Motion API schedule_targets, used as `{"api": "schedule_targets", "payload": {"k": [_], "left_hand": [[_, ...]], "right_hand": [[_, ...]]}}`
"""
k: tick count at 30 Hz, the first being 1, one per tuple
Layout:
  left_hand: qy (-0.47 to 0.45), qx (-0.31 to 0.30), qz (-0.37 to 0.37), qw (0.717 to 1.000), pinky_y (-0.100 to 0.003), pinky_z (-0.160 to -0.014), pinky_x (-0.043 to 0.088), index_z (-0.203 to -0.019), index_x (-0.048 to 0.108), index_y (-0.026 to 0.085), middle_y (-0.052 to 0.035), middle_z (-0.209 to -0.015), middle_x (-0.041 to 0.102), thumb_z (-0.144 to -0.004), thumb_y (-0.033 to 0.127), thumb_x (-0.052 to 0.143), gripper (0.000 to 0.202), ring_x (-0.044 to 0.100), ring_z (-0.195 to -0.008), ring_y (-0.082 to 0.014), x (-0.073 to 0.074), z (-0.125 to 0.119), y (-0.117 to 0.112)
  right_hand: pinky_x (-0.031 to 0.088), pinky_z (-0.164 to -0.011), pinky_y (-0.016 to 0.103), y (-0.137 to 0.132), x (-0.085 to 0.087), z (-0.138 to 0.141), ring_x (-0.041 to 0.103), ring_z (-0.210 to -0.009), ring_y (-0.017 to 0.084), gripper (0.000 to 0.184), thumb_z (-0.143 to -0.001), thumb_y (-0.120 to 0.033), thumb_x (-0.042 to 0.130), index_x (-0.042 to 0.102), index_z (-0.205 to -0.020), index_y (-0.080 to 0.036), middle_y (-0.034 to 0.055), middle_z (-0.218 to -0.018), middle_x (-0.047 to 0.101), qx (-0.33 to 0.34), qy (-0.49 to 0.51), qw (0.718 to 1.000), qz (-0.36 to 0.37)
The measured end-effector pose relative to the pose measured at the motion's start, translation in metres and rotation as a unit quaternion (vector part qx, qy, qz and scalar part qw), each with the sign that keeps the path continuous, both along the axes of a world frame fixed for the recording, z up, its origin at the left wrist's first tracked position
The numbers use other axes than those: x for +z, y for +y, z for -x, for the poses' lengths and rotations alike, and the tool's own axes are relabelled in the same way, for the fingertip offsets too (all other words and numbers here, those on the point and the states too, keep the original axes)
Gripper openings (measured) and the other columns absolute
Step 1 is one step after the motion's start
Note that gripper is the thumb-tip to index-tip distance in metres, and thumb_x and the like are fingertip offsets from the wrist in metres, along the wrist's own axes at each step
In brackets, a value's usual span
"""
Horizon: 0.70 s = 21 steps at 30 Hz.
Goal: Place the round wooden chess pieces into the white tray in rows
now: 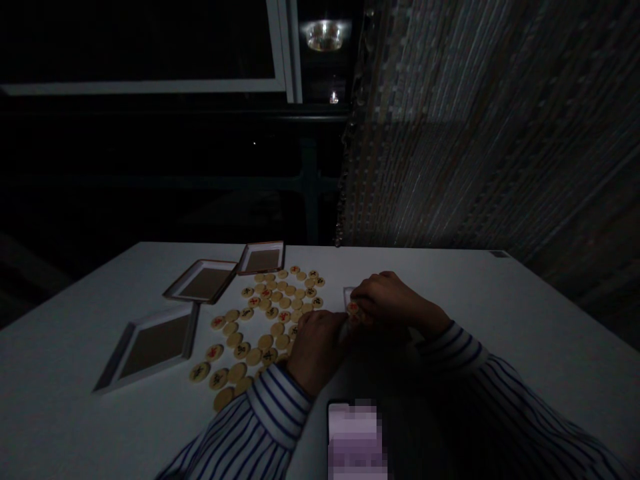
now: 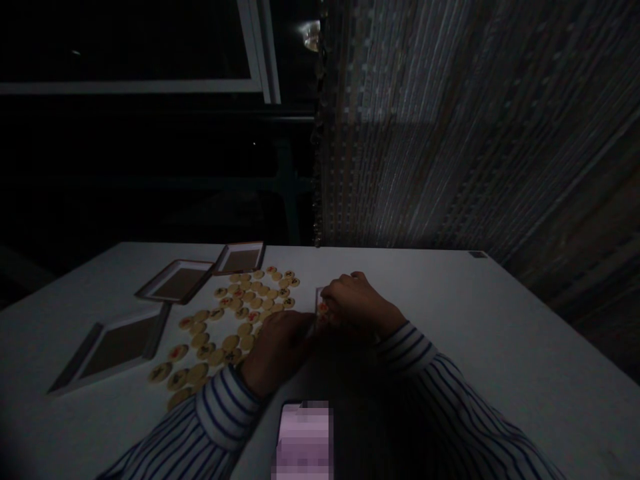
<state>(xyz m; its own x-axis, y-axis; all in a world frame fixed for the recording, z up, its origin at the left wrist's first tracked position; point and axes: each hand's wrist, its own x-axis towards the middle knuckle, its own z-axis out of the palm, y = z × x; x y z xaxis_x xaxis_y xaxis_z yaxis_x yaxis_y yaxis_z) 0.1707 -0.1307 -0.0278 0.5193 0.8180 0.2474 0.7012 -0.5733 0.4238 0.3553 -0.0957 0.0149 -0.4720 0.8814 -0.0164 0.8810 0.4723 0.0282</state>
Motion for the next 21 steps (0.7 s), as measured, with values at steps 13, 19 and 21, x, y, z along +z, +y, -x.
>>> {"api": "schedule_targets", "payload": {"k": [13, 19, 21], "left_hand": [[-0.113, 0.091, -0.013, 0.989, -0.037, -0.092, 0.042, -0.106, 0.063, 0.017, -0.0075, -0.105, 0.067, -0.084, 0.03, 0.049, 0.029, 0.058, -0.102, -0.021, 0.009, 0.023, 0.014], [-0.14, 0.125, 0.003, 0.982, -0.035, -0.094, 0.043, -0.108, 0.063, 0.018, -0.0062, -0.108, 0.066, -0.084, 0.041, 0.046, 0.037, 0.058, -0.103, -0.0206, 0.033, 0.051, 0.016], [-0.136, 0.142, 0.016, 0.98, -0.036, -0.094, 0.043, -0.106, 0.063, 0.017, -0.007, -0.109, 0.066, -0.082, 0.044, 0.047, 0.04, 0.058, -0.104, -0.0217, 0.04, 0.064, 0.019]], "right_hand": [[0.032, -0.085, 0.033, -0.004, 0.013, 0.004, 0.057, -0.096, 0.021, 0.031, -0.088, -0.025, 0.039, 0.063, -0.106, -0.022, 0.0074, -0.102, 0.067, 0.009, 0.016, 0.999, -0.03], [0.033, -0.083, 0.032, -0.006, 0.015, 0.006, 0.058, -0.093, 0.02, 0.027, -0.088, -0.025, 0.041, 0.065, -0.098, -0.02, 0.007, -0.098, 0.068, 0.02, 0.028, 0.998, -0.053], [0.034, -0.082, 0.031, -0.006, 0.014, 0.007, 0.059, -0.092, 0.02, 0.027, -0.087, -0.024, 0.041, 0.065, -0.098, -0.019, 0.0071, -0.097, 0.068, 0.023, 0.033, 0.997, -0.062]]}}
